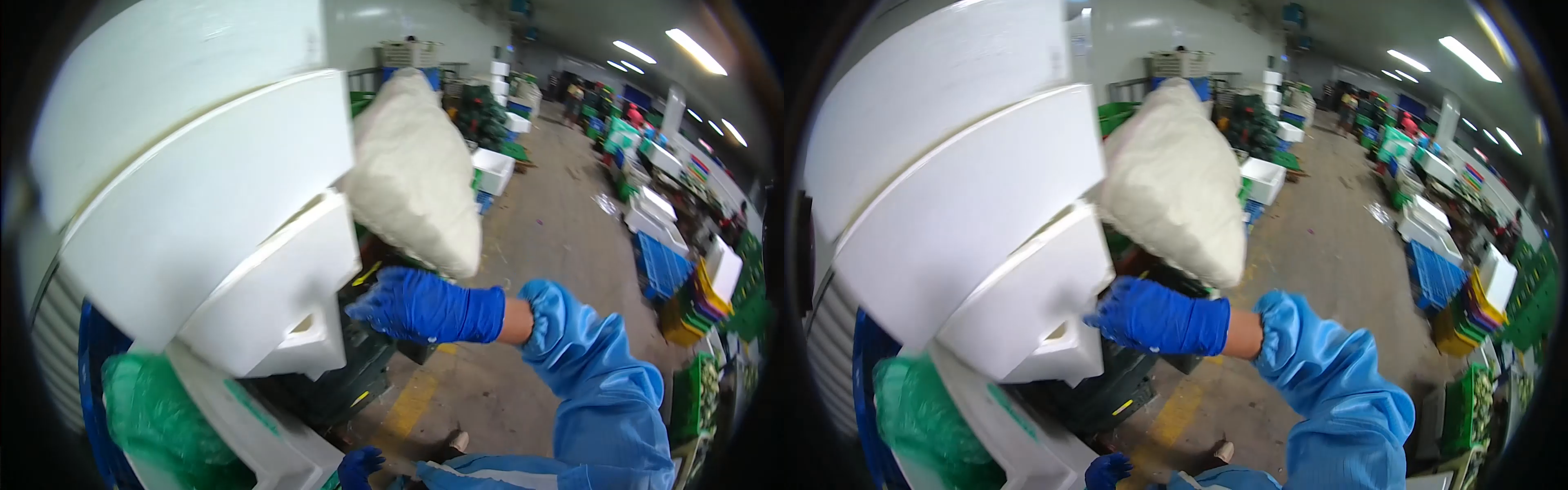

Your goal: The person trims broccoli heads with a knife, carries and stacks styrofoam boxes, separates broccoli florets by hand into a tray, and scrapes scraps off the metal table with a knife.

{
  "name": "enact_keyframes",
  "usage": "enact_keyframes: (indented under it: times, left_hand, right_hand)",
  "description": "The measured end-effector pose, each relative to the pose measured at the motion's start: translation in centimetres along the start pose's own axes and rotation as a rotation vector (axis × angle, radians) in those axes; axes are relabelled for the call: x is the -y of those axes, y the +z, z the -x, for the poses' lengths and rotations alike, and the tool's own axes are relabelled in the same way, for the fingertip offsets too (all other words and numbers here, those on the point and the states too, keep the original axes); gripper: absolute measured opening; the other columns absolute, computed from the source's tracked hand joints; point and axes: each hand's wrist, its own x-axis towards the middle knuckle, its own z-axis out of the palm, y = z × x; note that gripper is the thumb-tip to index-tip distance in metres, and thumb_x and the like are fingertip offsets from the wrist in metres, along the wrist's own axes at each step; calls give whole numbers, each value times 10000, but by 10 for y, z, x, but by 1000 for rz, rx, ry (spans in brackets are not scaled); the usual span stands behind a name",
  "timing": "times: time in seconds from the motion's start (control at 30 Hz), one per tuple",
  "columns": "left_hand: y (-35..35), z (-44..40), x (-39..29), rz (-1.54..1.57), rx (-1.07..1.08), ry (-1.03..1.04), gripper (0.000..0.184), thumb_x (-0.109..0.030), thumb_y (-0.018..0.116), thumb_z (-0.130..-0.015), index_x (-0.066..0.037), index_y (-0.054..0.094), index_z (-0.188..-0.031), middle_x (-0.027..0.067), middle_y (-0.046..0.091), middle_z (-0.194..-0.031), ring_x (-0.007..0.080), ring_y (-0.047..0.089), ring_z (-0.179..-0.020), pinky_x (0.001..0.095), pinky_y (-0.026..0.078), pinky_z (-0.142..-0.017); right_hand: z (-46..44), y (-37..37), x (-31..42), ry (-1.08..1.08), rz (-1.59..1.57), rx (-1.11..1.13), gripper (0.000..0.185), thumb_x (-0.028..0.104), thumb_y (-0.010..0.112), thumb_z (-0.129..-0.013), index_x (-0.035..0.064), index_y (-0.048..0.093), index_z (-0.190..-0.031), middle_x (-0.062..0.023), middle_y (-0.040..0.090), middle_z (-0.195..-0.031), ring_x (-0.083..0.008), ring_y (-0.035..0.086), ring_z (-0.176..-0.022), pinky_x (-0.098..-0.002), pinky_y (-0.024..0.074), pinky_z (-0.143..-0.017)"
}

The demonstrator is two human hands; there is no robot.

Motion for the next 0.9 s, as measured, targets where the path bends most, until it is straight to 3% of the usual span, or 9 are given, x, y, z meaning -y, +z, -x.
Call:
enact_keyframes:
  times: [0.07,0.13,0.23,0.3,0.37,0.43,0.6,0.83,0.9]
  left_hand:
    - [33,-17,1,-30,52,-90,323,-204,474,-936,8,590,-1151,129,667,-980,231,648,-867,348,525,-811]
    - [54,-42,11,-66,194,-52,340,-227,477,-941,16,588,-1152,144,665,-990,255,650,-883,355,526,-820]
    - [79,-100,38,-138,296,-171,351,-231,476,-949,26,580,-1164,153,665,-999,264,652,-896,360,528,-823]
    - [120,-124,48,-139,414,-182,348,-226,476,-951,31,579,-1162,152,666,-999,262,653,-896,360,532,-818]
    - [167,-145,50,-369,523,14,339,-201,460,-959,37,573,-1173,134,663,-1001,228,654,-856,340,540,-771]
    - [232,-176,46,-394,505,-122,338,-191,452,-964,37,567,-1185,117,660,-997,207,649,-851,317,537,-756]
    - [350,-249,79,-244,513,-556,350,-155,398,-993,44,519,-1254,77,636,-1017,159,626,-897,252,521,-749]
    - [522,-308,104,-514,607,-620,445,-241,351,-1016,61,418,-1336,207,548,-1291,298,620,-1051,326,539,-862]
    - [567,-358,144,-586,698,-579,421,-282,412,-973,36,506,-1232,186,607,-1157,303,638,-963,363,533,-807]
  right_hand:
    - [70,13,-14,136,3,149,366,149,584,-829,90,592,-1190,-101,627,-827,-302,596,-734,-418,468,-723]
    - [139,27,-16,418,-76,205,288,151,559,-854,104,623,-1131,-94,632,-778,-308,605,-691,-404,479,-664]
    - [237,35,-2,716,-458,25,238,170,553,-868,102,644,-1077,-111,646,-758,-321,616,-683,-406,482,-603]
    - [304,43,18,1137,-994,-120,228,234,538,-899,66,648,-1006,-140,658,-789,-327,627,-721,-413,486,-624]
    - [380,81,48,1214,-412,164,285,319,529,-915,61,644,-950,-148,658,-794,-353,621,-729,-418,490,-645]
    - [447,88,66,1135,-398,750,337,382,536,-900,67,652,-872,-163,654,-854,-382,616,-823,-450,495,-704]
    - [546,102,77,1481,-630,357,332,375,571,-847,54,654,-862,-194,646,-853,-398,611,-831,-477,494,-699]
    - [652,158,80,1792,-664,422,342,371,529,-887,52,642,-937,-199,650,-893,-403,617,-853,-469,501,-738]
    - [683,169,88,1985,-680,396,314,326,524,-855,53,674,-892,-199,662,-904,-397,624,-857,-475,496,-746]
